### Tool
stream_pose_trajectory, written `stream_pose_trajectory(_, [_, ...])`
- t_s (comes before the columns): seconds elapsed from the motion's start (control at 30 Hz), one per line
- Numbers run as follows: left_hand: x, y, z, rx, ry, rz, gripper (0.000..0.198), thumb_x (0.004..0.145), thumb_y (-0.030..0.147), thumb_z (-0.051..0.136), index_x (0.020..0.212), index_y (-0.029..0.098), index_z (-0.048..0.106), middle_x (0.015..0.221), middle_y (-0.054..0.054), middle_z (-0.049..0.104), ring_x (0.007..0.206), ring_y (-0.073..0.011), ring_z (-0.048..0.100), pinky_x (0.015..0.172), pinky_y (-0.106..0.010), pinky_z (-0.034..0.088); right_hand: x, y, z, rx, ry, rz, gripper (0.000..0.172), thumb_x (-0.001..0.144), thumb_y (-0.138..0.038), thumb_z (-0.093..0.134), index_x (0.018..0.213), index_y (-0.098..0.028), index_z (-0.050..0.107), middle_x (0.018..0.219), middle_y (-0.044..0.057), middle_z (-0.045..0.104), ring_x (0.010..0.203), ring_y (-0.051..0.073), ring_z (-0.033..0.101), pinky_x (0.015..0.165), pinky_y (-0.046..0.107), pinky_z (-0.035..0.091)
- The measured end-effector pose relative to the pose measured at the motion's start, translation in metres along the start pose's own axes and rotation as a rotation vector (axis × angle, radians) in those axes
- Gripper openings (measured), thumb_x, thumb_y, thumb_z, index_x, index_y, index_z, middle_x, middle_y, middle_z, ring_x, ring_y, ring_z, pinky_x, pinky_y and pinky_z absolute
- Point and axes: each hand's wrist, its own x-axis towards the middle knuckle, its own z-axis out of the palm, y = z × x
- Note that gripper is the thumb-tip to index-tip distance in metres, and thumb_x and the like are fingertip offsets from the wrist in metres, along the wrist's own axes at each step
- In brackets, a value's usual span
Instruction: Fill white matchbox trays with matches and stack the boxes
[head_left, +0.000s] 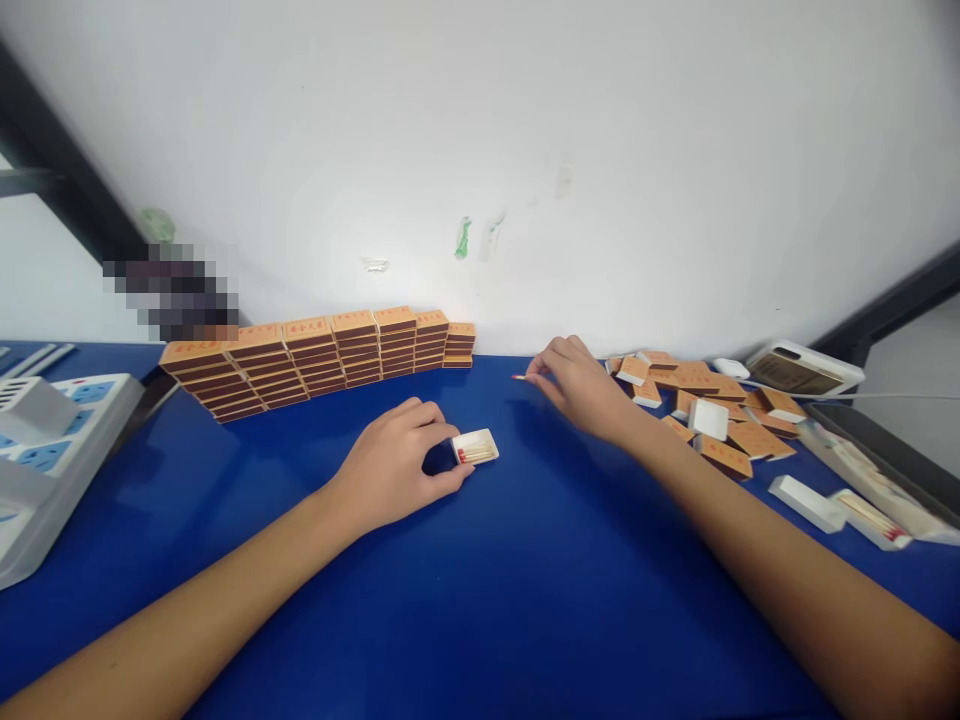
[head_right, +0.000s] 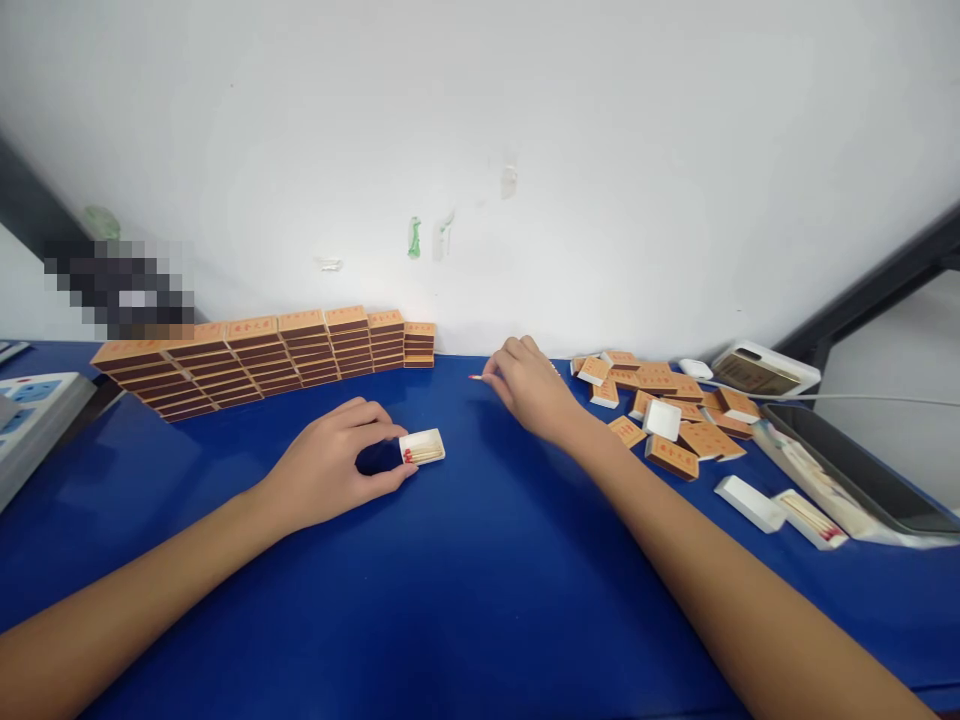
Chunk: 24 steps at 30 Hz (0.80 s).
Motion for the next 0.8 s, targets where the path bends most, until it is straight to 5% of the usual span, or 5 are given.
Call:
stream_pose_trajectory(0.2, [0.001, -0.002, 0.001, 0.02, 0.001, -0.039, 0.027, 0.094, 0.042, 0.074, 0.108, 0.02, 0.078, 0.099, -0.005, 0.071, 0.091, -0.0232, 0.063, 0.076, -0.038, 0.053, -0.002, -0.07, -0.018, -0.042, -0.074, -0.244, 0.026, 0.109, -0.02, 0.047, 0.096, -0.018, 0.069, 0.095, 0.012, 0.064, 0.091, 0.028, 0.05, 0.083, 0.043, 0.043])
stream_pose_trajectory(0.53, [0.001, -0.001, 0.002, 0.01, 0.011, -0.02, 0.021, 0.095, 0.04, 0.073, 0.103, 0.02, 0.077, 0.097, -0.005, 0.071, 0.09, -0.0236, 0.063, 0.078, -0.039, 0.054, -0.011, -0.101, 0.0, -0.127, -0.095, -0.321, 0.02, 0.106, -0.017, 0.051, 0.095, -0.018, 0.068, 0.096, 0.012, 0.062, 0.089, 0.028, 0.046, 0.076, 0.041, 0.039])
stream_pose_trajectory(0.67, [0.0, 0.0, 0.001, 0.009, -0.005, -0.021, 0.025, 0.094, 0.041, 0.074, 0.107, 0.02, 0.078, 0.098, -0.006, 0.071, 0.092, -0.0242, 0.063, 0.078, -0.039, 0.054, -0.005, -0.078, -0.008, 0.022, -0.052, -0.275, 0.022, 0.109, -0.023, 0.048, 0.099, -0.019, 0.068, 0.098, 0.011, 0.064, 0.092, 0.027, 0.051, 0.081, 0.041, 0.044])
stream_pose_trajectory(0.8, [-0.001, 0.0, 0.0, -0.014, -0.019, -0.024, 0.026, 0.095, 0.041, 0.074, 0.11, 0.02, 0.078, 0.1, -0.006, 0.071, 0.091, -0.0233, 0.063, 0.076, -0.038, 0.054, -0.001, -0.011, -0.01, 0.027, 0.051, -0.014, 0.021, 0.105, -0.026, 0.051, 0.103, -0.018, 0.07, 0.097, 0.014, 0.066, 0.097, 0.031, 0.056, 0.089, 0.047, 0.048])
